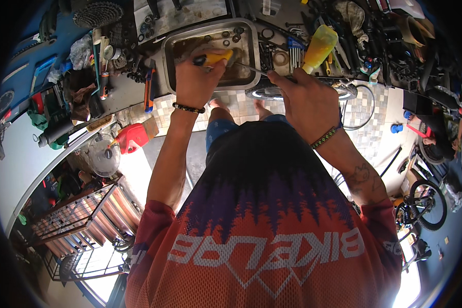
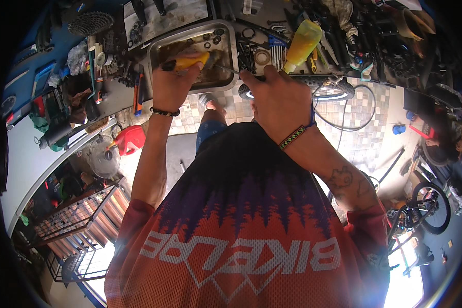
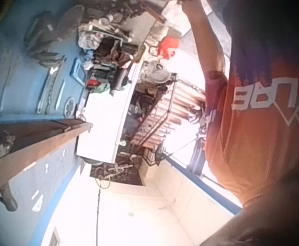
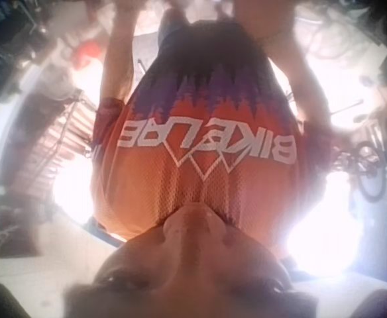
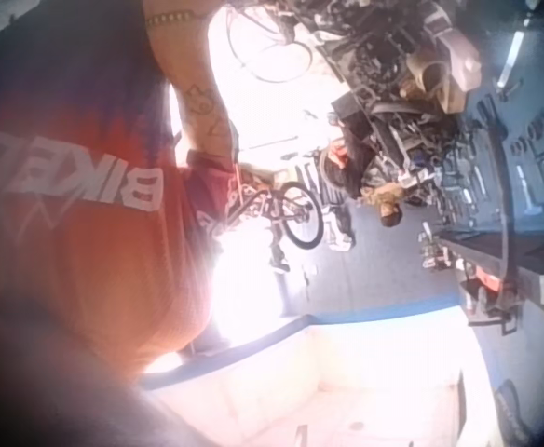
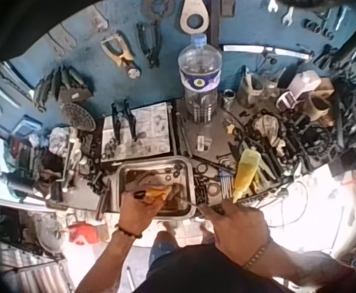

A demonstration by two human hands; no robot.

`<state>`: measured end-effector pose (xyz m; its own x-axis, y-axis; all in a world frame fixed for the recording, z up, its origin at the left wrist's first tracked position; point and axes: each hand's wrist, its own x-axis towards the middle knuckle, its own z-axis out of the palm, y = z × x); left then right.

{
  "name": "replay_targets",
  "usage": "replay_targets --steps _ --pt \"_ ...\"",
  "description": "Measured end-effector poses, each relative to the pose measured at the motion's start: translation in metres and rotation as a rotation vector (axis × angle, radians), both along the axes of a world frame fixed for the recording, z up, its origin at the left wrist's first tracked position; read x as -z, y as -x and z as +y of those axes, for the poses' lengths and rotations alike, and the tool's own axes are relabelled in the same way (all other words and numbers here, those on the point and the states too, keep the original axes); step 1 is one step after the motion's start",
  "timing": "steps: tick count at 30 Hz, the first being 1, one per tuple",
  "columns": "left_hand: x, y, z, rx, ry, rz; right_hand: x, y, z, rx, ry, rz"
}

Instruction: The person scrubs small bicycle parts in a metal tray using a yellow sponge and a screwdriver. The person repeatedly rubs the parts and occasionally rinses them under running water from a faucet.

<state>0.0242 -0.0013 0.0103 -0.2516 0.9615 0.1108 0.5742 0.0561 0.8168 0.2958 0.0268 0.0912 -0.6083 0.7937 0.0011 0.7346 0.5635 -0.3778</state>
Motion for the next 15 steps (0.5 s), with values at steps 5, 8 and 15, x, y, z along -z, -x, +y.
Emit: replay_targets --steps 5,8,15 --pt "0.003 0.01 0.002 0.028 0.113 0.036 -0.002 -0.002 -0.001 0.011 0.038 -0.038" --pt "0.008 0.013 -0.003 -0.024 0.164 0.108 -0.002 -0.003 -0.001 0.015 0.049 -0.05" --pt "0.002 0.005 -0.007 -0.09 0.207 -0.053 -0.002 -0.005 0.001 0.017 0.025 -0.049"
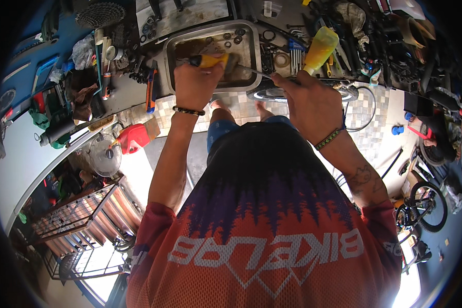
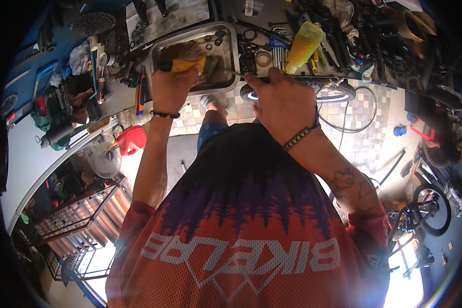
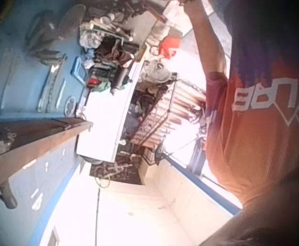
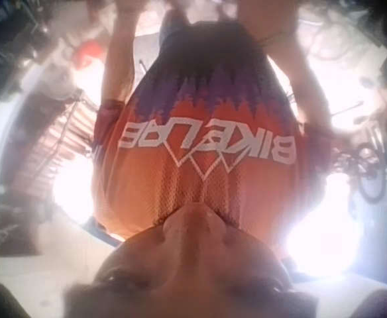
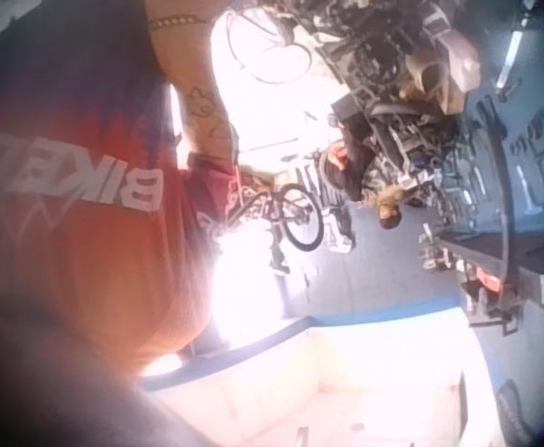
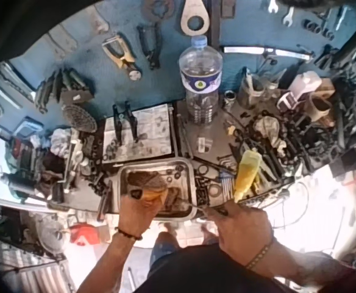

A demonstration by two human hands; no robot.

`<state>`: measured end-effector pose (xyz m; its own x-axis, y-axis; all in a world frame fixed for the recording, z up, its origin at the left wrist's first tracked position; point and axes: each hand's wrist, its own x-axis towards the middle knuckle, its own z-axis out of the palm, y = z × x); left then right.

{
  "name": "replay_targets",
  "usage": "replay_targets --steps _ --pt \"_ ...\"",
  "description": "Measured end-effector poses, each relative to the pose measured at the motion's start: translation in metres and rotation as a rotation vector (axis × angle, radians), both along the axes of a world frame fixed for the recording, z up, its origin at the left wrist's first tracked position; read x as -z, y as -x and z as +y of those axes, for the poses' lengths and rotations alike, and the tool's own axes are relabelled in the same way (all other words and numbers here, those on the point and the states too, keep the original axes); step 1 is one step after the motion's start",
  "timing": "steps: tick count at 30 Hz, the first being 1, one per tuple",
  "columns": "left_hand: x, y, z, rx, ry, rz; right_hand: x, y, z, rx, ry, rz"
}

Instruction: The person scrubs small bicycle parts in a metal tray using a yellow sponge and a screwdriver. The person repeatedly rubs the parts and occasionally rinses them under running water from a faucet.

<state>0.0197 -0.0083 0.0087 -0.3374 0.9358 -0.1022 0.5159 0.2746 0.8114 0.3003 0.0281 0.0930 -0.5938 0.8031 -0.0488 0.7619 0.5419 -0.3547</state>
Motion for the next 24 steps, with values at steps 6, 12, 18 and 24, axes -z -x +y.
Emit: replay_targets --steps 6,12,18,24 --pt "0.0 0.006 0.008 0.053 0.043 0.201 0.002 -0.003 0.001 -0.009 -0.014 0.015" --pt "0.0 0.008 0.003 0.043 0.033 0.178 -0.013 -0.007 0.0 0.004 0.035 0.031" --pt "0.003 0.005 0.002 0.014 -0.052 0.162 -0.013 -0.012 -0.001 0.013 0.057 -0.034" --pt "0.003 -0.006 0.002 0.047 -0.038 0.121 -0.01 -0.011 -0.002 0.014 0.047 -0.039"
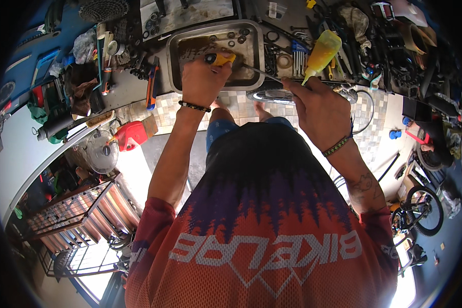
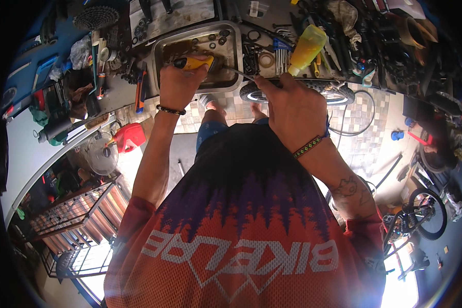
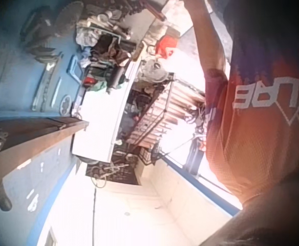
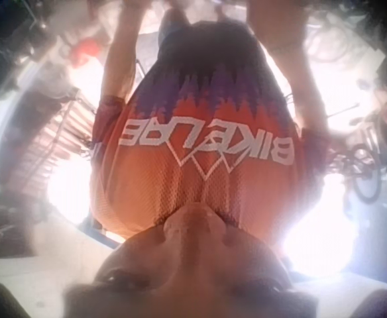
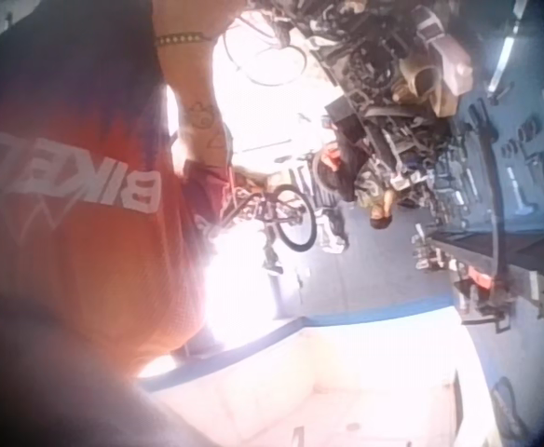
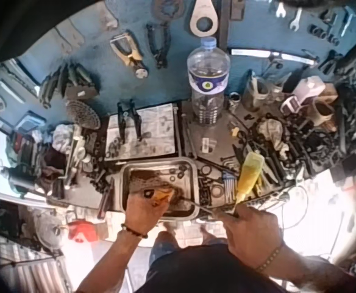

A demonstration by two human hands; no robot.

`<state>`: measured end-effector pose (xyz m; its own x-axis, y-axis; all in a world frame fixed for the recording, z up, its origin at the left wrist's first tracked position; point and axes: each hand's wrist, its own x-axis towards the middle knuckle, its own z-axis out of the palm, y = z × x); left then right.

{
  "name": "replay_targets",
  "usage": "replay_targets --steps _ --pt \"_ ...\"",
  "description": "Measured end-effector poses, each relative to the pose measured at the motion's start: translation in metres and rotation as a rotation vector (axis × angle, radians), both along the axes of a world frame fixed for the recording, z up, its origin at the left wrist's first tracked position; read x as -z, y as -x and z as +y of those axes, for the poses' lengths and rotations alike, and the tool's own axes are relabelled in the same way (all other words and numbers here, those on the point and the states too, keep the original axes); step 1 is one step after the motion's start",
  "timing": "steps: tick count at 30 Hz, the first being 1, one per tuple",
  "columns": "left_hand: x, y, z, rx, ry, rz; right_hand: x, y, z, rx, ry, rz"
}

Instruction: The person scrubs small bicycle parts in a metal tray using a yellow sponge and a screwdriver. The person repeatedly rubs the parts and occasionally rinses them under running water from a faucet.

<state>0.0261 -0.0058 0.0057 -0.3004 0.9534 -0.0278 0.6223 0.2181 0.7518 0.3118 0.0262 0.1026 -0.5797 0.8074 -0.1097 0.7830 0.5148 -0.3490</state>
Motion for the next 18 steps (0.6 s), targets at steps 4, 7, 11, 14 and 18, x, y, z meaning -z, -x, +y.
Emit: replay_targets --steps 4,7,11,14,18 --pt "0.009 0.008 -0.001 -0.005 0.056 0.097 0.0 -0.003 -0.002 0.011 -0.027 0.017" --pt "0.008 0.008 -0.001 0.035 0.027 0.147 0.003 -0.003 -0.003 0.016 -0.041 0.019" --pt "0.015 0.021 0.001 -0.1 0.187 -0.164 0.002 0.004 -0.002 0.018 -0.004 0.045" --pt "0.008 0.028 0.0 -0.199 0.183 -0.498 0.002 0.007 0.0 0.033 0.004 0.039" --pt "0.013 0.039 -0.002 -0.259 0.177 -0.709 0.007 0.009 0.004 0.026 0.017 0.078"
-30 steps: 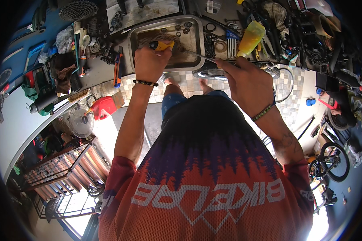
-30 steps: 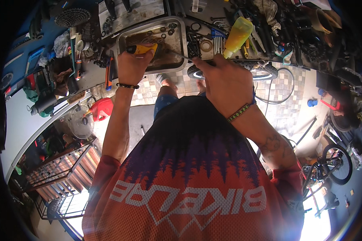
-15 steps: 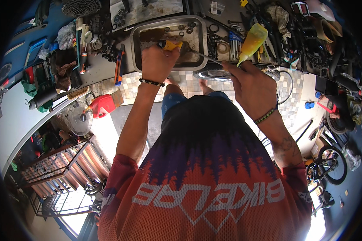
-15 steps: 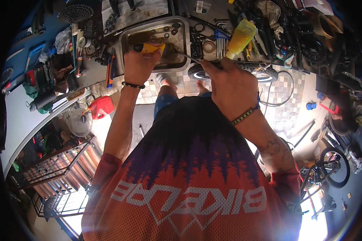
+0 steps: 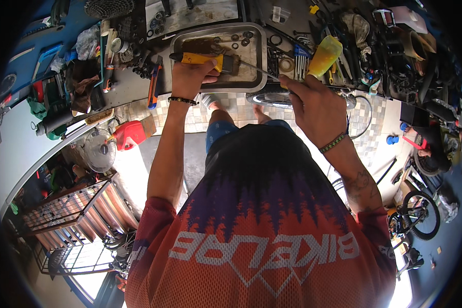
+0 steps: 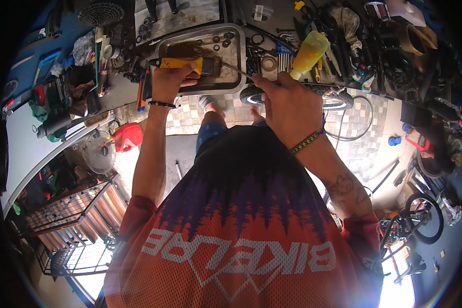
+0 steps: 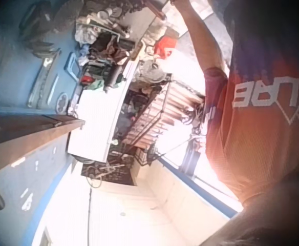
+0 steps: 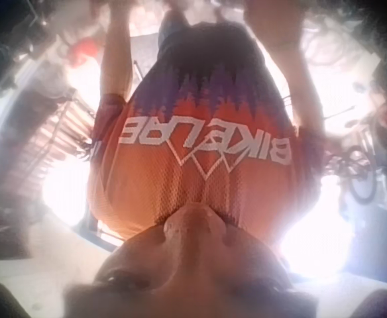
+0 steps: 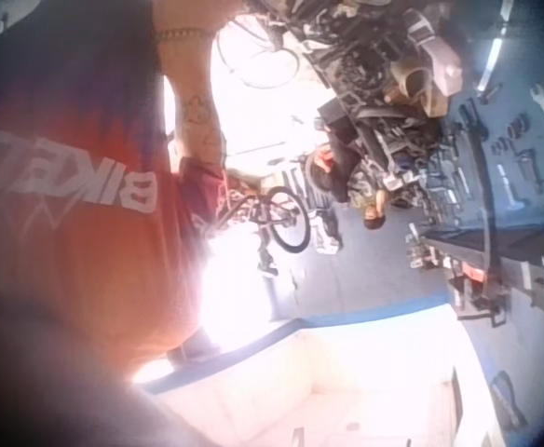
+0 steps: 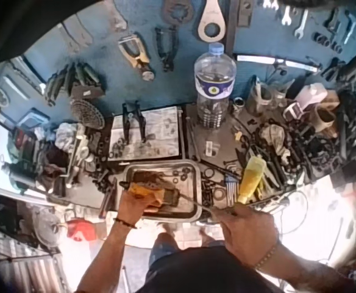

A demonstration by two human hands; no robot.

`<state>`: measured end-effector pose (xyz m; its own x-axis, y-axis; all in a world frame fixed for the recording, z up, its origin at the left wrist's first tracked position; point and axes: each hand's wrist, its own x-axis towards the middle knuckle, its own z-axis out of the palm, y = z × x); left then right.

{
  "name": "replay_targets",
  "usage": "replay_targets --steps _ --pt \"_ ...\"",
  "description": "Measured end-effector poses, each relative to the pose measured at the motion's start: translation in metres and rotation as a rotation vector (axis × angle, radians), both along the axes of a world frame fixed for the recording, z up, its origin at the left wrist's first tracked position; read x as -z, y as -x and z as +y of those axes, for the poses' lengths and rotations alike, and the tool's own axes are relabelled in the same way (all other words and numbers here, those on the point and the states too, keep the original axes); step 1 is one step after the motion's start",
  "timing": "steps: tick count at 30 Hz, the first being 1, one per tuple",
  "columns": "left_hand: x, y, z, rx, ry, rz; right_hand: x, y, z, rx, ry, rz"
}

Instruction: The person scrubs small bicycle parts in a metal tray using a yellow sponge and a screwdriver. The person repeatedly rubs the parts and occasionally rinses them under running water from a faucet.

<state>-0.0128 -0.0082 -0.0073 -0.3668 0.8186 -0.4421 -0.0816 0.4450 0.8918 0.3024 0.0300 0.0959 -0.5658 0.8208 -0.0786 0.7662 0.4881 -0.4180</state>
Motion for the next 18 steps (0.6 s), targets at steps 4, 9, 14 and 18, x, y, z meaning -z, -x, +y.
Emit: replay_targets --steps 4,9,14,18 --pt "-0.005 -0.004 -0.004 -0.025 -0.001 0.001 -0.004 0.004 0.004 -0.024 0.025 -0.019" --pt "-0.005 -0.006 -0.004 0.05 0.018 0.114 -0.006 0.004 0.009 -0.066 0.006 -0.006" --pt "-0.011 -0.008 -0.003 0.077 0.012 0.414 -0.005 0.017 0.004 -0.081 -0.026 -0.03" --pt "-0.018 -0.005 -0.002 0.189 -0.068 0.749 -0.004 0.029 0.003 -0.111 -0.035 -0.074"
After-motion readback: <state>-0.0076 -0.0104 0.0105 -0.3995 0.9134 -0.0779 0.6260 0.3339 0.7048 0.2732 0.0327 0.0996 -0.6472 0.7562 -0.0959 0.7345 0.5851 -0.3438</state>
